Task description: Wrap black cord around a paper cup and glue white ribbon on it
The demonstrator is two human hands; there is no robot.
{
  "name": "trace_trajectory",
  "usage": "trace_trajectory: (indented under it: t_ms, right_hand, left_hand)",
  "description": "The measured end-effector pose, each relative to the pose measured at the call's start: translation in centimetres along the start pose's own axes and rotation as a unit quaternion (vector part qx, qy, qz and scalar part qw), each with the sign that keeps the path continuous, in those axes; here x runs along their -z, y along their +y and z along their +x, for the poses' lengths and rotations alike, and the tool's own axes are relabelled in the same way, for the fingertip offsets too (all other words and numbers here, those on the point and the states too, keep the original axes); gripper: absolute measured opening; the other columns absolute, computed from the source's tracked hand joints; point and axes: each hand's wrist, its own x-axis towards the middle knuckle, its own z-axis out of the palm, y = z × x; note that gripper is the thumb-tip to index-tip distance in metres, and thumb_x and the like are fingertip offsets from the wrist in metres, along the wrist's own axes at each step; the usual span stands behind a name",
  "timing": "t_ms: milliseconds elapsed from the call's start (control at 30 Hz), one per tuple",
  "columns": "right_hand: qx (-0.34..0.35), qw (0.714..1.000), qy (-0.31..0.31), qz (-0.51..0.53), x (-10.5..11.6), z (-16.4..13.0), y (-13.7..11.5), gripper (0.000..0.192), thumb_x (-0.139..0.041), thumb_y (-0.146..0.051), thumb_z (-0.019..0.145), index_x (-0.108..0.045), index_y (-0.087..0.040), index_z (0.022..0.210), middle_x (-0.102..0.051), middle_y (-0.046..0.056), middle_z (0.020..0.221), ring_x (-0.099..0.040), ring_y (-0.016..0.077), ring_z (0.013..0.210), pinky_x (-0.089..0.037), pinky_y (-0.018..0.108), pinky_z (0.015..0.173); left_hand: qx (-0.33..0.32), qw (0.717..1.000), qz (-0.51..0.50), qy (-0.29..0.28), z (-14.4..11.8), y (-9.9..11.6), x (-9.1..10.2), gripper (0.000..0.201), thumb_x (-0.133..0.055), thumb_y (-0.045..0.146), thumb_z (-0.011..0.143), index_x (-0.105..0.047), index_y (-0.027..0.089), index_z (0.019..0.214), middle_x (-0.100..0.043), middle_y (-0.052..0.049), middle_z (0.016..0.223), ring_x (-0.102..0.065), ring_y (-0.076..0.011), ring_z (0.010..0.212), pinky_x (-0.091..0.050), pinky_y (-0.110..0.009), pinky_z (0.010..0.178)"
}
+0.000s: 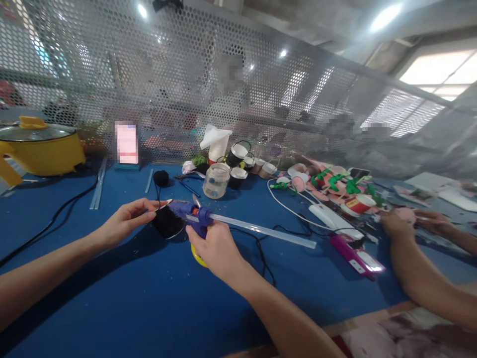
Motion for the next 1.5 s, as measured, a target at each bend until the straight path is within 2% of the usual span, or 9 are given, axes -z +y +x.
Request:
trace_trajectory:
  t_ms: [133, 400, 700, 967, 1267, 1400, 1500]
  right_hand:
    - [-0.015, 1.000, -0.004, 0.022, 0.0, 0.2, 0.0, 0.023, -0.048, -0.035, 0.075, -0.051, -0.017, 0.062, -0.046, -0.004, 0.037, -0.047, 0.0103, 0.032, -0.038, 0.019, 0.033]
    - [-0.003, 1.000, -0.006, 0.009, -0.2, -0.4, -0.1, 0.021, -0.051, -0.037, 0.074, -0.057, -0.017, 0.072, -0.048, -0.004, 0.037, -0.050, 0.0123, 0.033, -0.038, 0.020, 0.034]
    - [-0.018, 1.000, -0.014, 0.018, 0.0, -0.3, -0.5, 0.018, -0.051, -0.034, 0.074, -0.054, -0.017, 0.070, -0.046, -0.005, 0.037, -0.047, 0.0109, 0.031, -0.037, 0.019, 0.032]
    - [-0.011, 1.000, -0.008, 0.019, 0.2, 0.1, -0.3, 0.026, -0.047, -0.035, 0.076, -0.048, -0.018, 0.057, -0.046, -0.003, 0.036, -0.046, 0.0100, 0.031, -0.039, 0.020, 0.034]
    - [-0.032, 0.999, -0.011, 0.029, 0.2, -0.2, -0.7, 0.019, -0.051, -0.033, 0.074, -0.052, -0.017, 0.064, -0.046, -0.004, 0.036, -0.047, 0.0108, 0.032, -0.040, 0.020, 0.035]
    - [-0.052, 0.995, -0.035, 0.074, 0.9, 0.3, -0.6, 0.021, -0.050, -0.031, 0.075, -0.053, -0.015, 0.061, -0.046, -0.005, 0.035, -0.045, 0.0085, 0.031, -0.040, 0.019, 0.036]
    - [-0.040, 0.984, -0.072, 0.161, 1.6, 0.7, -0.4, 0.021, -0.051, -0.032, 0.075, -0.055, -0.013, 0.066, -0.048, -0.005, 0.037, -0.043, 0.0071, 0.032, -0.039, 0.019, 0.037]
  left_hand:
    - [0.002, 1.000, 0.001, 0.001, 0.0, 0.1, 0.0, 0.022, -0.062, 0.036, 0.071, -0.053, 0.016, 0.070, -0.062, -0.013, 0.110, -0.047, -0.0263, 0.115, -0.026, -0.044, 0.099]
    - [-0.002, 1.000, 0.008, -0.001, 0.0, 0.1, 0.0, 0.019, -0.060, 0.034, 0.073, -0.053, 0.017, 0.069, -0.063, -0.012, 0.109, -0.046, -0.0259, 0.116, -0.026, -0.045, 0.100]
    - [-0.007, 1.000, 0.005, -0.003, 0.0, 0.0, 0.0, 0.019, -0.060, 0.033, 0.073, -0.052, 0.016, 0.070, -0.062, -0.012, 0.110, -0.047, -0.0254, 0.115, -0.025, -0.044, 0.100]
    - [-0.006, 1.000, 0.017, -0.003, 0.0, 0.1, 0.0, 0.017, -0.059, 0.032, 0.074, -0.053, 0.016, 0.070, -0.061, -0.013, 0.112, -0.047, -0.0252, 0.115, -0.026, -0.044, 0.100]
    - [-0.007, 1.000, 0.005, 0.000, 0.0, 0.0, 0.0, 0.018, -0.060, 0.032, 0.073, -0.053, 0.016, 0.070, -0.063, -0.012, 0.109, -0.047, -0.0253, 0.115, -0.026, -0.043, 0.100]
    - [-0.007, 1.000, 0.014, 0.000, 0.1, -0.2, 0.1, 0.017, -0.060, 0.032, 0.073, -0.054, 0.016, 0.071, -0.063, -0.012, 0.109, -0.048, -0.0248, 0.113, -0.027, -0.042, 0.099]
    - [-0.014, 1.000, 0.027, -0.003, 0.1, -0.3, 0.1, 0.017, -0.059, 0.032, 0.074, -0.054, 0.016, 0.071, -0.063, -0.011, 0.107, -0.048, -0.0245, 0.113, -0.027, -0.042, 0.099]
